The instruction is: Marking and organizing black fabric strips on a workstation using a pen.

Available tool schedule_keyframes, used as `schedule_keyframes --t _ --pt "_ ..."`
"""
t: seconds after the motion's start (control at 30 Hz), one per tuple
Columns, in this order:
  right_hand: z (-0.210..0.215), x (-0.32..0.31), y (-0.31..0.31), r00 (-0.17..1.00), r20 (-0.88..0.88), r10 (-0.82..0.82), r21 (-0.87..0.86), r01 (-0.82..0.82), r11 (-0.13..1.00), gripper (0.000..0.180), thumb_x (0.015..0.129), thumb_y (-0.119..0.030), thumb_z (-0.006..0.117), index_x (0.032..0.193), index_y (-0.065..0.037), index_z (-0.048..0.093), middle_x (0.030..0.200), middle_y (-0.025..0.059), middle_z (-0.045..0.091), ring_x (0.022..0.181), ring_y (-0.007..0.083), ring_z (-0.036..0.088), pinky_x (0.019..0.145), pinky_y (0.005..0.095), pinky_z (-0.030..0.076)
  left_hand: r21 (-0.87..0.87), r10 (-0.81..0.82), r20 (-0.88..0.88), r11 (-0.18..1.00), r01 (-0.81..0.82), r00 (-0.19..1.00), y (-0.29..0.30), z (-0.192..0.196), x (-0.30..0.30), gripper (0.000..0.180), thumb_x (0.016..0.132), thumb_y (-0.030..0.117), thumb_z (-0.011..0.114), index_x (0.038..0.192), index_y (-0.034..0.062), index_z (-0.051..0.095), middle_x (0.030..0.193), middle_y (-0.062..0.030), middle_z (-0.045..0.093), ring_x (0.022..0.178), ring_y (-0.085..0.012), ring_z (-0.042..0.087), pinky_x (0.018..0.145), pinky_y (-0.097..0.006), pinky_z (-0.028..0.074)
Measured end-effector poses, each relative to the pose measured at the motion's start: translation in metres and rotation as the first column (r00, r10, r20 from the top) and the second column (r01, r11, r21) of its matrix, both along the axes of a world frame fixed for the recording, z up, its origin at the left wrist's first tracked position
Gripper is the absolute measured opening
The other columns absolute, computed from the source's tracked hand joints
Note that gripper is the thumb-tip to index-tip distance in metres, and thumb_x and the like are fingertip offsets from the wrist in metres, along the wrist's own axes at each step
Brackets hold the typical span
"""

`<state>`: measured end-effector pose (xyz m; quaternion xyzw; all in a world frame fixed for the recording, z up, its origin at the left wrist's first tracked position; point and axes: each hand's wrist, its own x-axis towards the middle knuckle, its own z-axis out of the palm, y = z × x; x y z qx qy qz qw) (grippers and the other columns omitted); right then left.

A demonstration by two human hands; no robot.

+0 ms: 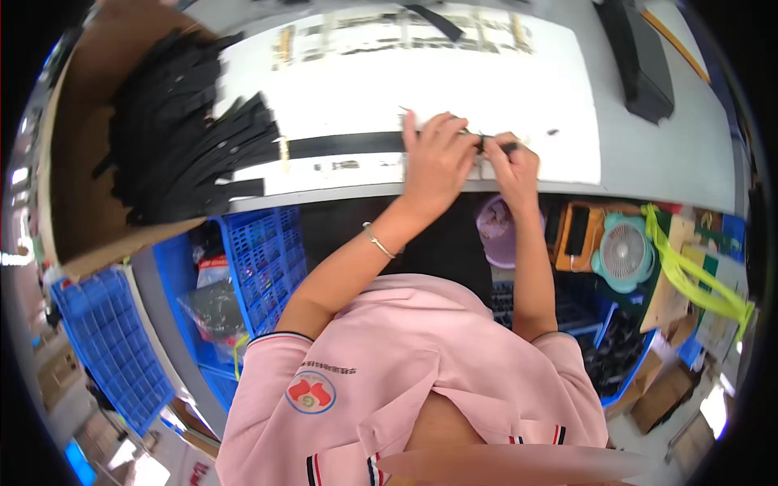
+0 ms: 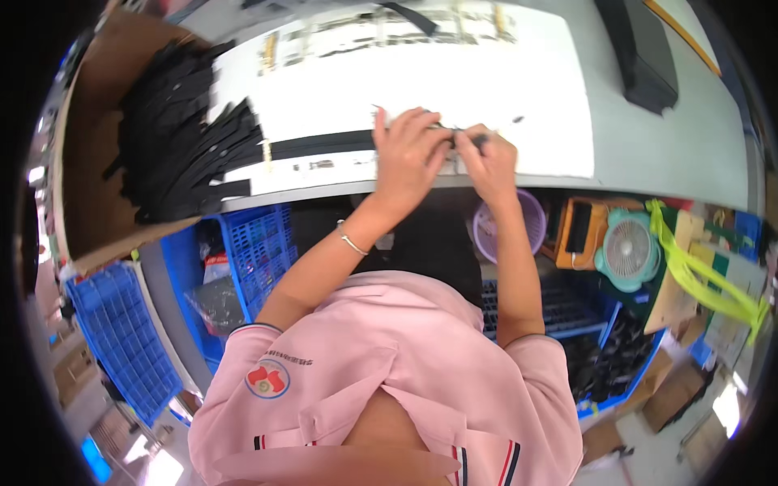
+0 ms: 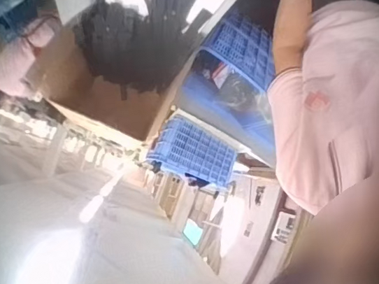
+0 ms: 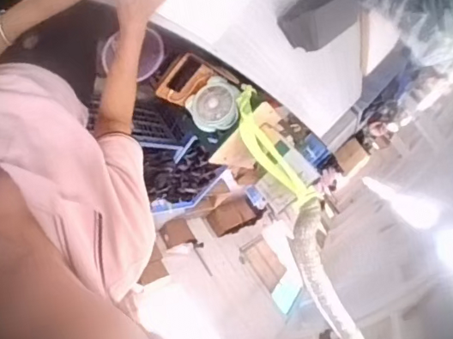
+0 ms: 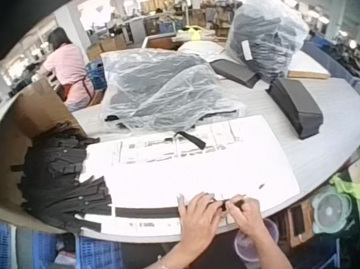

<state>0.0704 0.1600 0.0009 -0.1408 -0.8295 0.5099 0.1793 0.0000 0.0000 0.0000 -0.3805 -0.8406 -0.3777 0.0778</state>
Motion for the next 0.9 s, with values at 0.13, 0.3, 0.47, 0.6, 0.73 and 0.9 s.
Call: schedule_keyframes --t 0.13,0.3,0.47,0.6,0.73,0.9 --pt "0.009 0.015 0.005 0.989 -0.036 -0.143 -0.242 0.13 0.962 0.019 0.1 -0.014 0.064 0.087 0.0 0.067 0.071 0.0012 0.063 0.068 0.0064 0.054 0.061 0.0233 0.042 -0.032 0.095 0.031 0.995 -0.094 0.995 -0.013 0.018 0.027 0.038 0.09 0.014 0.07 0.127 0.0112 0.067 0.143 -0.0099 0.056 0.139 -0.0341 0.044 0.116 -0.066 0.016" --pt "-0.009 0.007 -0.007 0.952 -0.171 -0.253 -0.256 0.205 0.945 0.014 0.101 -0.014 0.063 0.097 -0.001 0.067 0.076 0.0002 0.061 0.062 0.0031 0.047 0.056 0.0194 0.036 -0.128 0.039 0.022 0.991 -0.036 0.999 -0.029 0.011 0.001 0.044 0.097 0.027 0.066 0.137 0.0088 0.06 0.15 -0.0144 0.048 0.145 -0.0368 0.037 0.116 -0.068 0.016" --pt "-0.004 -0.001 -0.009 0.951 -0.153 -0.268 -0.306 0.212 0.928 0.014 0.101 -0.014 0.063 0.096 -0.002 0.067 0.075 -0.0005 0.061 0.062 0.0024 0.047 0.055 0.0186 0.034 -0.068 0.0 -0.007 0.998 -0.001 1.0 -0.013 0.008 -0.061 0.047 0.096 0.031 0.066 0.136 0.007 0.06 0.148 -0.018 0.05 0.144 -0.0376 0.039 0.118 -0.066 0.018" --pt "0.003 0.003 -0.004 0.955 -0.06 -0.29 -0.216 0.271 0.938 0.014 0.1 -0.013 0.062 0.092 -0.002 0.065 0.073 -0.002 0.06 0.068 0.0053 0.052 0.062 0.0226 0.042 0.049 0.047 0.026 0.998 -0.048 0.999 -0.039 0.016 -0.076 0.04 0.092 0.021 0.069 0.129 0.0059 0.062 0.144 -0.0192 0.053 0.142 -0.039 0.041 0.119 -0.063 0.018" --pt "-0.004 -0.002 -0.007 0.965 -0.077 -0.25 -0.215 0.229 0.949 0.016 0.099 -0.011 0.062 0.088 -0.001 0.065 0.074 -0.0017 0.063 0.069 0.0052 0.055 0.063 0.024 0.046 -0.068 0.281 -0.179 0.952 -0.297 0.943 -0.137 0.012 -0.094 0.033 0.089 0.015 0.066 0.122 0.0084 0.068 0.133 -0.0138 0.063 0.131 -0.0332 0.052 0.117 -0.055 0.025" --pt "-0.003 -0.005 -0.012 0.954 -0.173 -0.244 -0.229 0.202 0.952 0.015 0.098 -0.013 0.067 0.09 0.0 0.067 0.074 0.0005 0.067 0.068 0.0044 0.058 0.063 0.0231 0.047 -0.168 0.415 -0.278 0.867 -0.47 0.866 -0.243 0.004 -0.12 0.025 0.09 0.014 0.07 0.114 0.0073 0.073 0.122 -0.0112 0.068 0.118 -0.0324 0.058 0.111 -0.053 0.034"
